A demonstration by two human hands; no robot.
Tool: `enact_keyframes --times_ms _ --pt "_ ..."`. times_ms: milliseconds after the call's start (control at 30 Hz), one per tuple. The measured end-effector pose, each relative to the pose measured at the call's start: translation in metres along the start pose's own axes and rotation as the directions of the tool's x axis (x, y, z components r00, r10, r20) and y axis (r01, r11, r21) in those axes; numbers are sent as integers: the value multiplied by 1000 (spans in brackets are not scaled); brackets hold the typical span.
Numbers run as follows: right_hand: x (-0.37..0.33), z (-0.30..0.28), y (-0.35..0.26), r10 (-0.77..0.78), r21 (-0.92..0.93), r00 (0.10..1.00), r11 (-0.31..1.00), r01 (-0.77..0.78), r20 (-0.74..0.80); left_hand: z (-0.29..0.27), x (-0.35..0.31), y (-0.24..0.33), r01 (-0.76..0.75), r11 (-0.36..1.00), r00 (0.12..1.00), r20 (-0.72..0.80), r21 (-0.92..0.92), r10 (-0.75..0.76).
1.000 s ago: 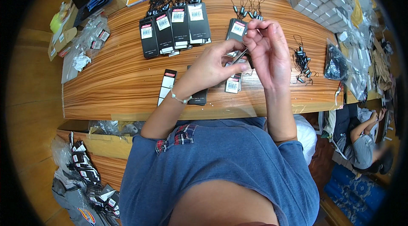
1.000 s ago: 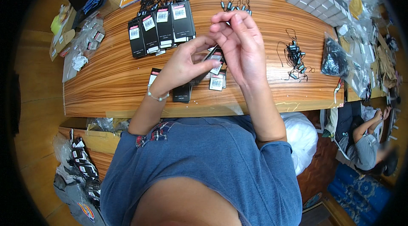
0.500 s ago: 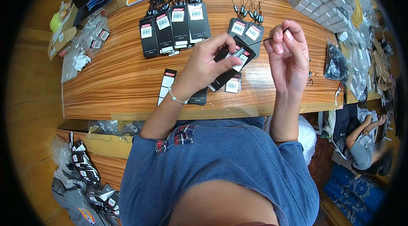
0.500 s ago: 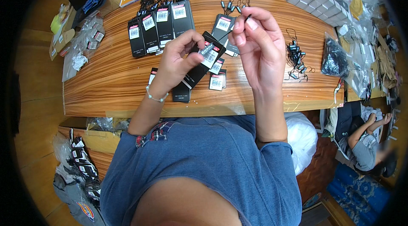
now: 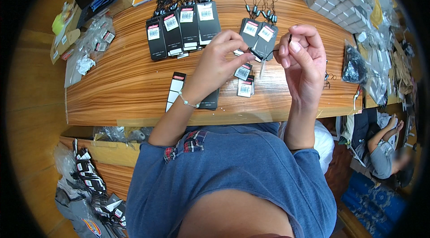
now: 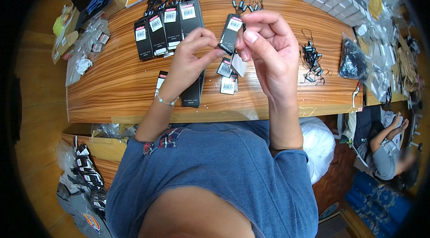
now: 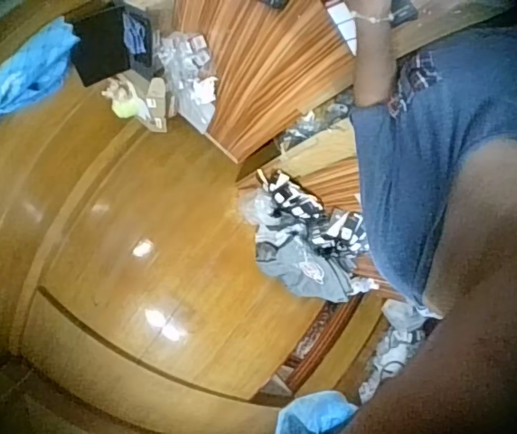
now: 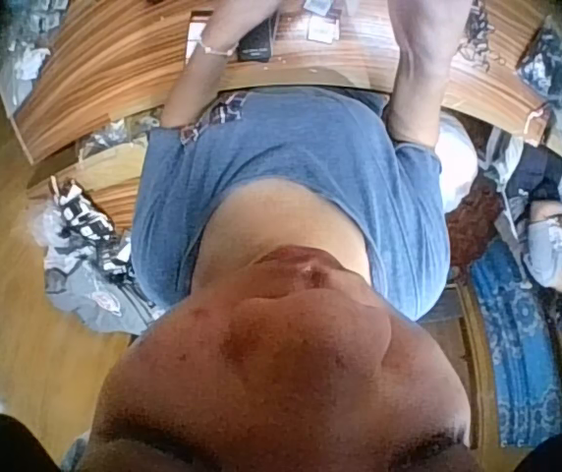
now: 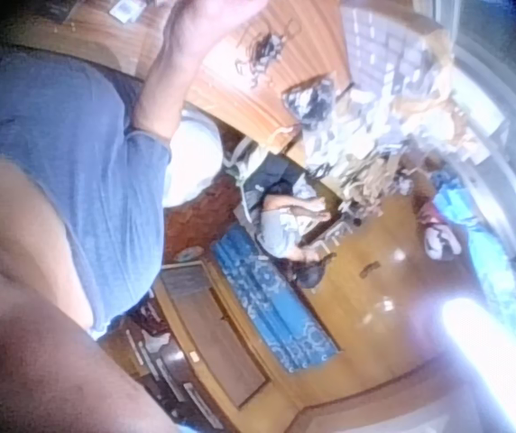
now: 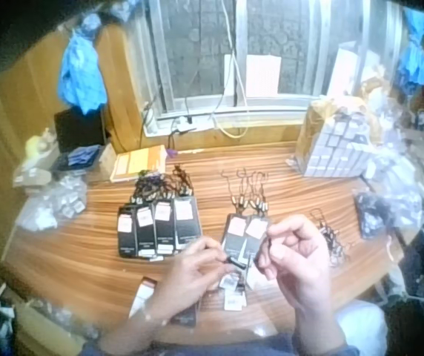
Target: The person assembles small electronic components by attaching black cords to rectangular black cards with white labels. They repeatedly pick up a card, thread a cord through a hole, and place the assembled unit on the table among other completed items.
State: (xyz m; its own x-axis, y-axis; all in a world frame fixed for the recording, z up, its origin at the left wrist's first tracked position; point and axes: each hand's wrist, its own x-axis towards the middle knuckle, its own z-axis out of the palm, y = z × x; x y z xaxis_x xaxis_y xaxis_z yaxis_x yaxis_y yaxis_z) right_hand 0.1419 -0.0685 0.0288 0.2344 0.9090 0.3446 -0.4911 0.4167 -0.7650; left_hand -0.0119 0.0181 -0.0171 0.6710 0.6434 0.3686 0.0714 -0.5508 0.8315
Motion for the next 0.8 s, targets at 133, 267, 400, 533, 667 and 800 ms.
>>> enact_keyframes --times_ms 133,267,400,533,667,800 --pt "1 2 0 -8 -3 1000 1000 8 -2 9 -5 3 201 917 973 177 -346 -146" --pt "-1 4 0 -3 19 1000 1000 3 10 21 -6 8 291 738 956 175 -608 -234" --pt "-2 4 0 -16 22 1000 1000 15 27 20 -5 6 406 663 914 267 -628 -307" --pt "-2 3 -1 -7 16 1000 1000 7 18 13 -6 7 430 621 903 331 -656 -275" --pt "-2 -2 -2 -30 15 1000 999 30 0 4 -6 11 372 627 928 280 -684 -244" --pt "-4 -3 -1 -23 -119 1000 993 24 9 -4 -5 19 302 703 953 195 -644 -231"
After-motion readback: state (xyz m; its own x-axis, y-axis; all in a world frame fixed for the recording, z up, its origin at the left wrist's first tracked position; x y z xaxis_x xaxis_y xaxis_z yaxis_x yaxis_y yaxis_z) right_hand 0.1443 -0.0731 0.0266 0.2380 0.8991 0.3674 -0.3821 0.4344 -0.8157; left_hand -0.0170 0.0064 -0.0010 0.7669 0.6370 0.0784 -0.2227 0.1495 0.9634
